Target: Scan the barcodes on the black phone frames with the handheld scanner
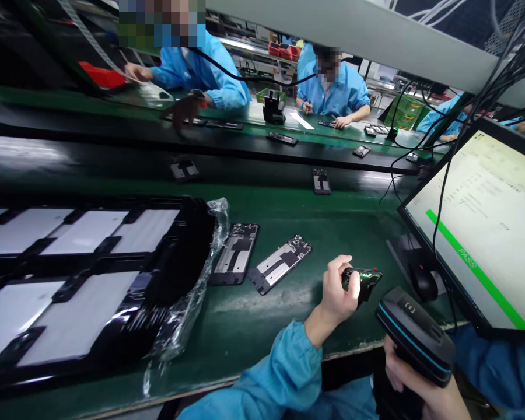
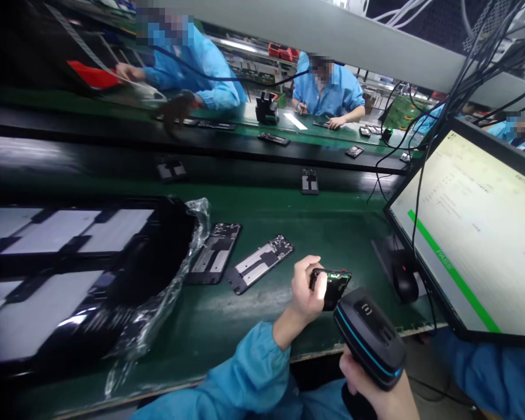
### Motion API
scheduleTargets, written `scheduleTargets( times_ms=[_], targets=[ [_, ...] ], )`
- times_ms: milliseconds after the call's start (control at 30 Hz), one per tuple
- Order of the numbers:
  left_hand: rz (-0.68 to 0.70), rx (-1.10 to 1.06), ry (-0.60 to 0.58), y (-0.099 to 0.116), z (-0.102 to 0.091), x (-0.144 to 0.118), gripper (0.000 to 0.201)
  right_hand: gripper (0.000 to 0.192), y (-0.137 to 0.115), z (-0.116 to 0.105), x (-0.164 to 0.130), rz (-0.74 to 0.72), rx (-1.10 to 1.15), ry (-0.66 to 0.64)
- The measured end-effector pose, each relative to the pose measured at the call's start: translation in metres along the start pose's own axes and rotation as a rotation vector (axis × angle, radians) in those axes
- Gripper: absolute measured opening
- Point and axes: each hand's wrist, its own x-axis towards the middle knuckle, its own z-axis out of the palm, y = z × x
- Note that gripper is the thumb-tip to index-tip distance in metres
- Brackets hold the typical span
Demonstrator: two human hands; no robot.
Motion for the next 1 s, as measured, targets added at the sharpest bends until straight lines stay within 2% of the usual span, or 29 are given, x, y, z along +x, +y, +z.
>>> scheduleTargets(
  times_ms=[167, 267, 333, 400, 467, 533, 667, 1000],
  targets=[
    [0.013, 0.012, -0.009, 0.008, -0.001, -0.001, 0.03, 0.026, -0.009, 0.008, -0.006, 0.023, 0.104, 0.05],
    [-0.104, 0.078, -0.078, 0.009, 0.002, 0.01, 0.035, 0.029, -0.019, 0.005, 0.004, 0.034, 0.11, 0.023],
    [-0.287, 0.185, -0.23, 0.001, 0.006, 0.025, 0.039, 0.028, -0.029, -0.003, 0.023, 0.048, 0.079, -0.062],
    [-0.466, 0.311, -0.478, -0.016, 0.012, 0.043, 0.043, 0.026, -0.039, -0.015, 0.05, 0.083, 0.012, -0.206],
    [-0.567, 0.398, -0.686, -0.036, 0.018, 0.057, 0.045, 0.022, -0.047, -0.028, 0.076, 0.124, -0.063, -0.296],
    [-0.595, 0.431, -0.787, -0.055, 0.023, 0.064, 0.048, 0.022, -0.051, -0.038, 0.097, 0.17, -0.09, -0.34],
    [-0.592, 0.454, -0.853, -0.073, 0.025, 0.064, 0.052, 0.024, -0.048, -0.05, 0.116, 0.207, -0.11, -0.396],
    [-0.543, 0.512, -0.918, -0.072, 0.028, 0.065, 0.058, 0.025, -0.03, -0.065, 0.117, 0.186, -0.005, -0.409]
  ],
)
